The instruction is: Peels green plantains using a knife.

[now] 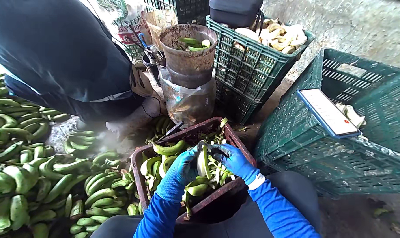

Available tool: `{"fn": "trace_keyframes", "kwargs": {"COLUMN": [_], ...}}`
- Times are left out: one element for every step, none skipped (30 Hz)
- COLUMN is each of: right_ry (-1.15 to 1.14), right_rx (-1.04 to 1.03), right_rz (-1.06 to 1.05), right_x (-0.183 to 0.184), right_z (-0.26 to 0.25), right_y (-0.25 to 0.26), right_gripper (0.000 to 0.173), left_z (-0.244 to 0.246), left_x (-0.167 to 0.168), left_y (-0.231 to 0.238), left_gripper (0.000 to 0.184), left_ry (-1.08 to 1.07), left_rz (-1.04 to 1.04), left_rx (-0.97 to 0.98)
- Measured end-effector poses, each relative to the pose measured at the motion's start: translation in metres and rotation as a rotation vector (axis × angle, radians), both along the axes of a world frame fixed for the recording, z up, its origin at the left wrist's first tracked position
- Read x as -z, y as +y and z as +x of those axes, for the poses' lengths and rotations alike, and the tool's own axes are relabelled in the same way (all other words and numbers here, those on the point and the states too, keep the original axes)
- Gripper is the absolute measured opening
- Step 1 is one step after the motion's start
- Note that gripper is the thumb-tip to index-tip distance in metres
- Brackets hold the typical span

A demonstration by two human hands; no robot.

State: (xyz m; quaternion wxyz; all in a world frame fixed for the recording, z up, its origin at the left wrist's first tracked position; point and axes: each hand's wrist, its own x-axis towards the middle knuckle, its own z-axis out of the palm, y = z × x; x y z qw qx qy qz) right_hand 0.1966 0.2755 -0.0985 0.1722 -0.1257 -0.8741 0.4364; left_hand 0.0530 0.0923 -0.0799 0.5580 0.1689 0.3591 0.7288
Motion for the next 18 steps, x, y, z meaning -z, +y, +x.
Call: {"fn": "trace_keyframes", "kwargs": {"right_ry": [-0.021, -0.065, -0.114, -0.15, -0.172, -0.18, -0.179, -0.18, -0.19, -0.221, -0.282, -0.374, -0.482, -0.577, -0.642, -0.682, -0.702, -0.694], "right_rx": [0.005, 0.011, 0.016, 0.017, 0.019, 0.021, 0.025, 0.028, 0.036, 0.056, 0.09, 0.137, 0.19, 0.239, 0.282, 0.317, 0.339, 0.35], "right_rz": [-0.055, -0.116, -0.169, -0.208, -0.227, -0.229, -0.224, -0.223, -0.222, -0.206, -0.157, -0.089, -0.031, 0.008, 0.027, 0.034, 0.043, 0.063], "right_x": [-0.003, -0.006, -0.011, -0.014, -0.016, -0.018, -0.019, -0.02, -0.02, -0.018, -0.015, -0.009, -0.004, 0.001, 0.003, 0.002, -0.004, -0.01], "right_z": [0.0, 0.0, 0.0, 0.0, 0.001, 0.002, 0.002, 0.003, 0.002, 0.001, 0.0, -0.002, -0.004, -0.005, -0.005, -0.003, -0.002, -0.001], "right_y": [0.004, 0.008, 0.011, 0.013, 0.013, 0.013, 0.012, 0.012, 0.012, 0.013, 0.016, 0.021, 0.026, 0.031, 0.033, 0.032, 0.029, 0.027], "right_gripper": [0.041, 0.04, 0.039, 0.04, 0.041, 0.042, 0.042, 0.042, 0.042, 0.042, 0.043, 0.046, 0.049, 0.054, 0.057, 0.058, 0.058, 0.057], "left_z": [0.0, 0.001, 0.001, 0.001, 0.001, 0.002, 0.002, 0.003, 0.003, 0.003, 0.002, 0.002, 0.001, 0.0, -0.002, -0.005, -0.009, -0.014], "left_x": [0.0, 0.0, 0.0, 0.0, 0.0, -0.002, -0.004, -0.008, -0.01, -0.011, -0.01, -0.01, -0.012, -0.014, -0.016, -0.016, -0.017, -0.016], "left_y": [-0.001, -0.002, -0.002, -0.002, -0.002, -0.001, 0.0, 0.001, 0.002, 0.002, 0.001, 0.0, 0.0, 0.0, -0.001, -0.002, -0.004, -0.006], "left_gripper": [0.037, 0.041, 0.045, 0.047, 0.052, 0.056, 0.063, 0.069, 0.07, 0.071, 0.07, 0.069, 0.066, 0.062, 0.058, 0.055, 0.053, 0.051], "left_ry": [0.04, 0.074, 0.1, 0.127, 0.163, 0.196, 0.247, 0.315, 0.373, 0.421, 0.454, 0.479, 0.491, 0.489, 0.473, 0.453, 0.419, 0.37], "left_rz": [0.033, 0.068, 0.091, 0.084, 0.058, 0.032, 0.01, -0.012, -0.042, -0.067, -0.075, -0.064, -0.041, -0.014, 0.014, 0.03, 0.037, 0.039], "left_rx": [0.035, 0.06, 0.076, 0.078, 0.075, 0.061, 0.049, 0.039, 0.031, 0.038, 0.058, 0.078, 0.079, 0.062, 0.028, -0.01, -0.054, -0.102]}}
